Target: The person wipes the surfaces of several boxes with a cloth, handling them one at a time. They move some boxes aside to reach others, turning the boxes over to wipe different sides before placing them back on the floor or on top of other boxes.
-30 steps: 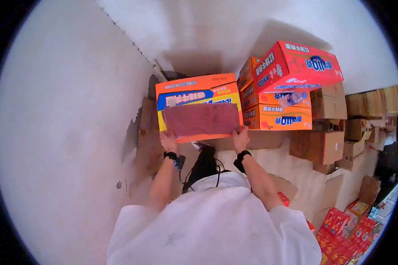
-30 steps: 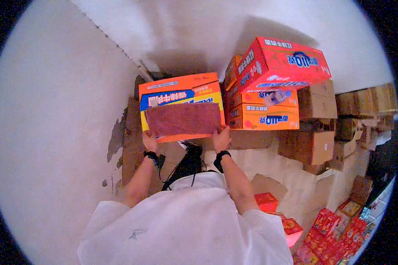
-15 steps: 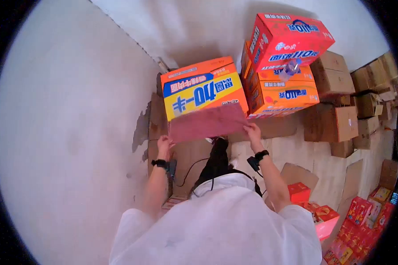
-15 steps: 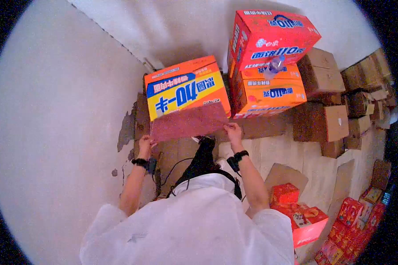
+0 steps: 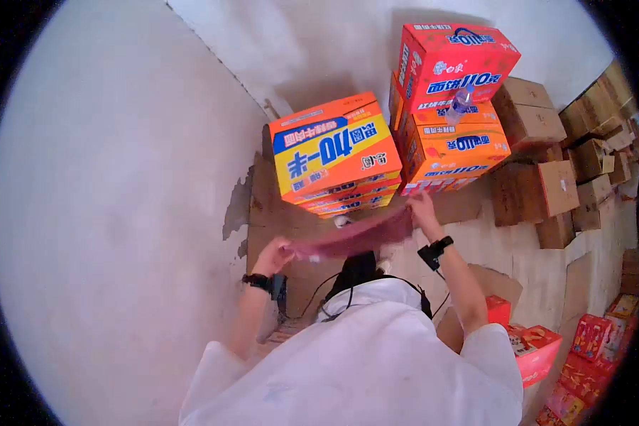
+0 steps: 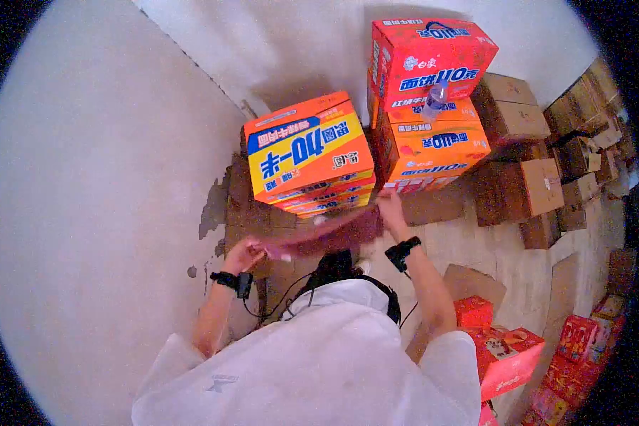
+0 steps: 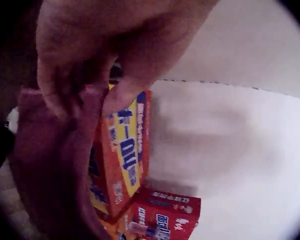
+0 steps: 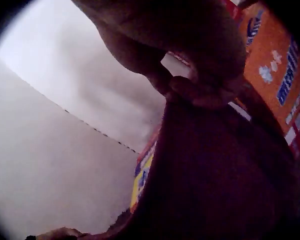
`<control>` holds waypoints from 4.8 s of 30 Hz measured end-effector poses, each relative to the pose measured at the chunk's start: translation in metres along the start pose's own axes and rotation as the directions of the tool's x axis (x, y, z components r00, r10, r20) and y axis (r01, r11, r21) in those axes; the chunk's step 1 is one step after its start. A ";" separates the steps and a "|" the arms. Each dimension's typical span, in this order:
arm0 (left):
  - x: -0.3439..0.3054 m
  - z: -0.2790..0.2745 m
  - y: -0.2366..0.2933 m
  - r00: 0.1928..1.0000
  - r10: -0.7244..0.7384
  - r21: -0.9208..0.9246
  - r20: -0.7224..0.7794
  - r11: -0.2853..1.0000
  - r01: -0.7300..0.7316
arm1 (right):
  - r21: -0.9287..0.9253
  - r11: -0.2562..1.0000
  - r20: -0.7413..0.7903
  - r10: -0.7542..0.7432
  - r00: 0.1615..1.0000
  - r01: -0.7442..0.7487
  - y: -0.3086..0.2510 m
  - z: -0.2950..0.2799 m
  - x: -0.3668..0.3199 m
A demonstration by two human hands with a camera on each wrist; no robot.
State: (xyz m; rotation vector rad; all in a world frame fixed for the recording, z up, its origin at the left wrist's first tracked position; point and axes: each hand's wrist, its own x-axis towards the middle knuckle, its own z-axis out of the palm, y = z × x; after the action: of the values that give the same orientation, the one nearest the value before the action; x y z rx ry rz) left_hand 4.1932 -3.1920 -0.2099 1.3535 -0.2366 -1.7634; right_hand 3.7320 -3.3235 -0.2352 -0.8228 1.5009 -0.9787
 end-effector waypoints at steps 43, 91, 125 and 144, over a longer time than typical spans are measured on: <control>0.263 0.164 0.087 0.672 0.718 0.973 0.180 -0.229 -0.016 | -0.841 0.240 0.374 -0.388 0.842 0.485 -0.051 0.169 0.199; 0.347 0.246 0.128 0.668 0.530 0.792 0.522 -0.592 -0.149 | -0.607 0.229 0.683 -0.341 0.646 0.761 -0.103 0.144 0.294; 0.254 0.159 0.121 0.734 0.388 0.819 0.557 -0.405 -0.408 | -0.971 0.239 -0.119 -0.388 0.914 -0.025 -0.034 0.216 0.160; 0.238 -0.058 0.100 0.991 -0.124 0.332 -0.046 0.934 0.132 | -0.773 0.153 0.577 -0.237 0.782 0.616 -0.040 0.400 0.093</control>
State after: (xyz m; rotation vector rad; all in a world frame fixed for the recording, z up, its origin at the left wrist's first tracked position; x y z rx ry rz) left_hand 4.2885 -3.4043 -0.3350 1.6628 -0.4615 -1.8727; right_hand 4.1136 -3.4802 -0.2561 -2.3327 1.4681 -0.1082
